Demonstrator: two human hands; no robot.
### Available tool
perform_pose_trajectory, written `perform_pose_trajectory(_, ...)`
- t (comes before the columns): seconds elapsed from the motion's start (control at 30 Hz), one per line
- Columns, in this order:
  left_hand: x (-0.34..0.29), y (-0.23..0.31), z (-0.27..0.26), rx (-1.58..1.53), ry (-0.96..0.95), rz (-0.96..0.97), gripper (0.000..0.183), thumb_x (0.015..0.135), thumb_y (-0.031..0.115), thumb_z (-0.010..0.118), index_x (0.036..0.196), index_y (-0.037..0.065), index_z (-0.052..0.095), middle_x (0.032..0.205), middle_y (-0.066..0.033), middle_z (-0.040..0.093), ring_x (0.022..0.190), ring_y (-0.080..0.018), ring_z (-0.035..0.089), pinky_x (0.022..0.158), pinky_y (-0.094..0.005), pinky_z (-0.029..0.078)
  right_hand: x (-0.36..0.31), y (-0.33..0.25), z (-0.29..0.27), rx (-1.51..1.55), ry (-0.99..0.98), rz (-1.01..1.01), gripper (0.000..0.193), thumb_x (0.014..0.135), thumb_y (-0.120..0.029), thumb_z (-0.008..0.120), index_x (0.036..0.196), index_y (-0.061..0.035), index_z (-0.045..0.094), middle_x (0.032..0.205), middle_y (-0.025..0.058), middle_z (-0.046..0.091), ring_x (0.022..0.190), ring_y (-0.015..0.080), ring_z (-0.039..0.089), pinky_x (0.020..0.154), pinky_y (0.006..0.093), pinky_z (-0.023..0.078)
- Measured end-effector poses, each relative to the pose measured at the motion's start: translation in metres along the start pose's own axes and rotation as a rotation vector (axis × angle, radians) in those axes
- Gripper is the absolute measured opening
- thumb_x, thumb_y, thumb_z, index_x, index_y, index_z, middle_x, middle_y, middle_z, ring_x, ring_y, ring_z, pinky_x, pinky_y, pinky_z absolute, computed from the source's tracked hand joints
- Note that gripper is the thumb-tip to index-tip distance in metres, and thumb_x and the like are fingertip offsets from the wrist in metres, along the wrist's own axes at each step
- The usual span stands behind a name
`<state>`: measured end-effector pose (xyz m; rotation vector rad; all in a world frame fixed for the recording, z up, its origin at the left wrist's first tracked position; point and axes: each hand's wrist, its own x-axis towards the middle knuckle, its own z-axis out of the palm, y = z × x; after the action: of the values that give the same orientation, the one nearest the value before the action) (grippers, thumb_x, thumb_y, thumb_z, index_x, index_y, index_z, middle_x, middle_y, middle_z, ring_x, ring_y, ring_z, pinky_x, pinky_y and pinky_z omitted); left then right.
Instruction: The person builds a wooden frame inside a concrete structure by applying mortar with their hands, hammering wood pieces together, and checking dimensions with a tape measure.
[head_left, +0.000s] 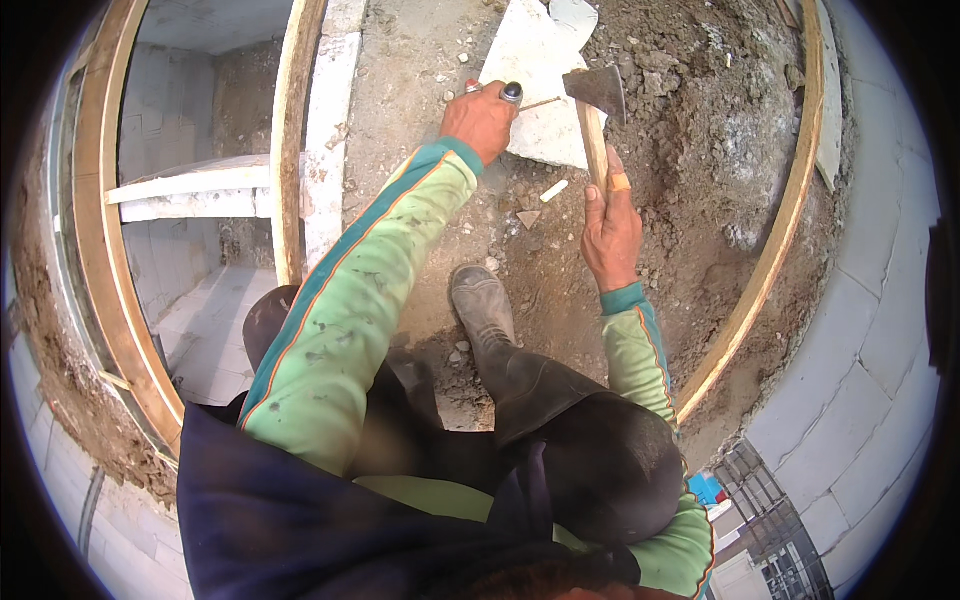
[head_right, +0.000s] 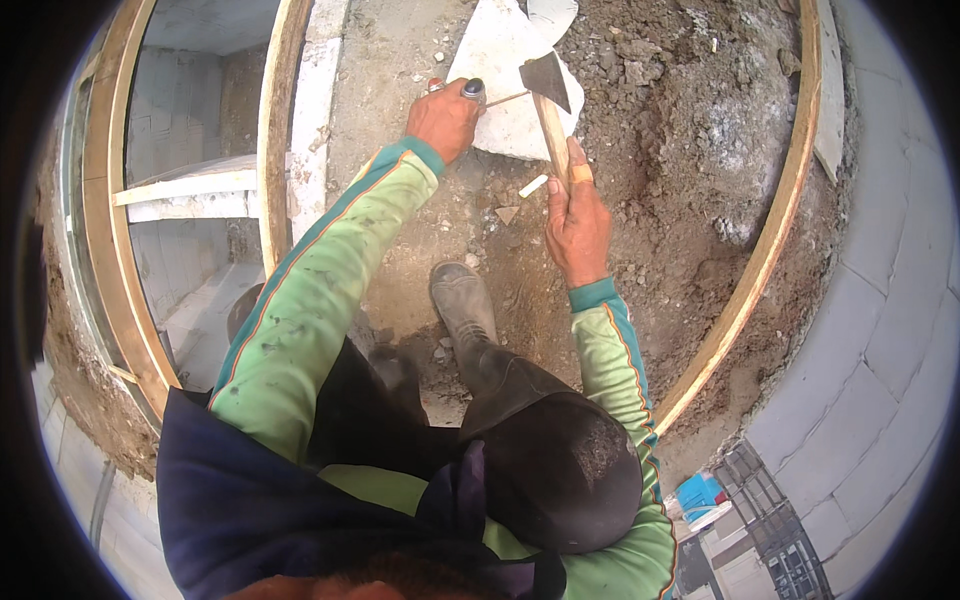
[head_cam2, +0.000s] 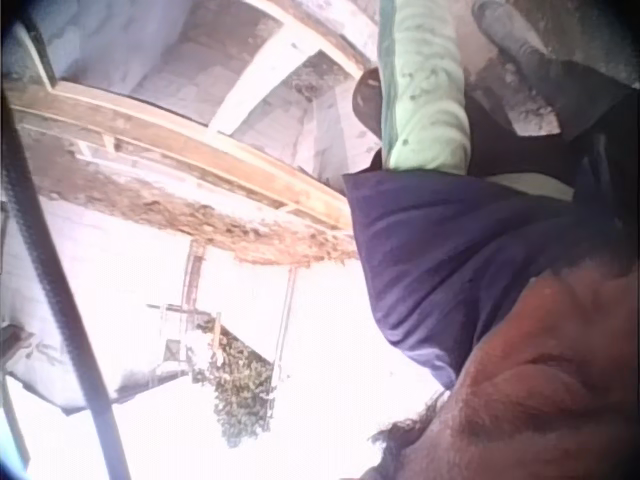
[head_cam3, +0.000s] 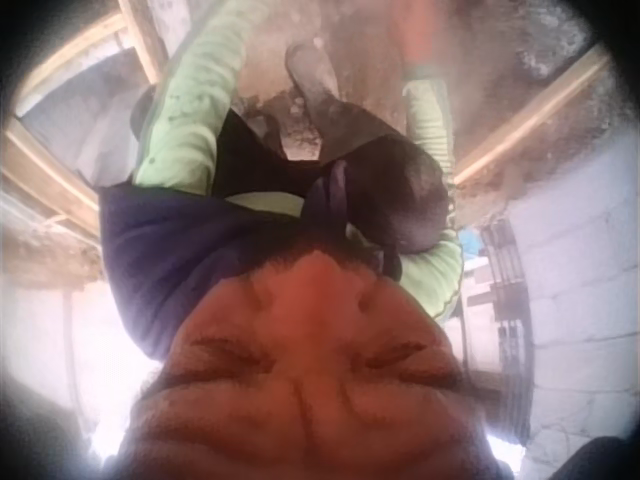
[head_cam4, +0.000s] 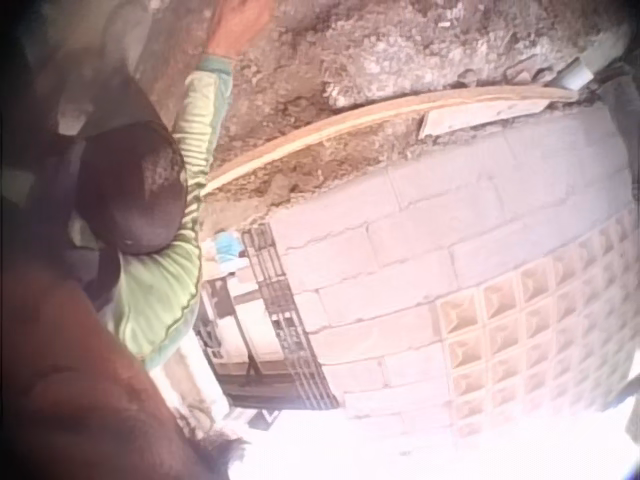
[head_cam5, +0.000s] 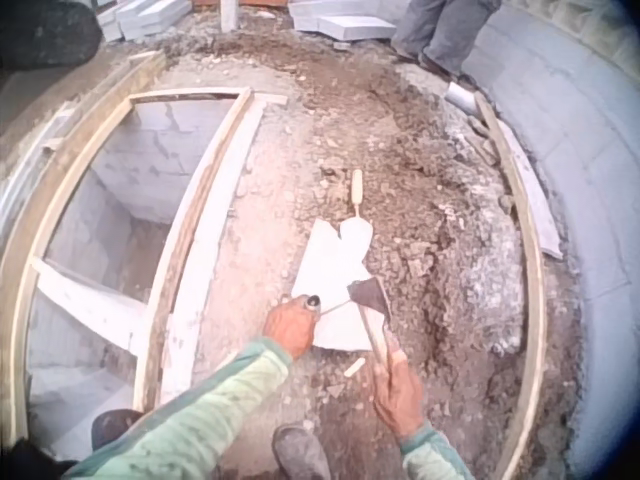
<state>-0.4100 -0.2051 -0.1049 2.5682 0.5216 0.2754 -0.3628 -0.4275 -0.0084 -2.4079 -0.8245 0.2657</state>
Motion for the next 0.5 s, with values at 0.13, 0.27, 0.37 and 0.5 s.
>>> perform_pose_trajectory(0.13, 0.002, 0.007, -0.001, -0.001, 0.008, -0.02, 0.013, 0.088, 0.017, 0.066, 0.095, 0.007, 0.068, 0.1, -0.0109, 0.064, 0.082, -0.0331, 0.067, 0.072, -0.0448, 0.055, -0.006, -0.005, -0.005, 0.184, 0.268, -0.231, 0.05, 0.099, -0.016, 0.055, 0.146, -0.0068, 0.04, 0.126, 0.0245, 0.06, 0.095, 0.0329, 0.069, 0.079, 0.0388, 0.056)
perform_pose_trajectory(0.27, -0.002, 0.006, -0.003, 0.056, -0.023, -0.072, 0.014, 0.092, 0.012, 0.056, 0.097, 0.004, 0.065, 0.098, -0.0151, 0.063, 0.081, -0.0325, 0.069, 0.073, -0.0456, 0.054, 0.007, 0.015, 0.016, -0.203, -0.33, 0.264, 0.046, 0.101, -0.017, 0.049, 0.146, -0.0138, 0.042, 0.108, 0.022, 0.067, 0.088, 0.031, 0.069, 0.074, 0.0381, 0.053)
perform_pose_trajectory(0.37, 0.002, 0.022, -0.008, 0.12, -0.034, -0.051, 0.014, 0.088, 0.008, 0.052, 0.093, 0.0, 0.062, 0.093, -0.0184, 0.062, 0.076, -0.0342, 0.069, 0.072, -0.0461, 0.054, -0.015, 0.021, 0.006, 0.197, -0.059, 0.152, 0.045, 0.103, -0.019, 0.048, 0.147, -0.0108, 0.039, 0.094, 0.0094, 0.063, 0.072, 0.0146, 0.057, 0.064, 0.0325, 0.048)
perform_pose_trajectory(0.5, -0.001, 0.012, -0.026, 0.09, -0.092, -0.03, 0.014, 0.086, 0.006, 0.054, 0.095, -0.003, 0.06, 0.098, -0.0225, 0.063, 0.079, -0.0358, 0.07, 0.074, -0.0462, 0.055, -0.033, 0.026, 0.004, 0.162, -0.14, 0.274, 0.042, 0.105, -0.024, 0.046, 0.143, -0.0079, 0.041, 0.094, 0.0072, 0.059, 0.071, 0.0138, 0.052, 0.065, 0.0317, 0.047)
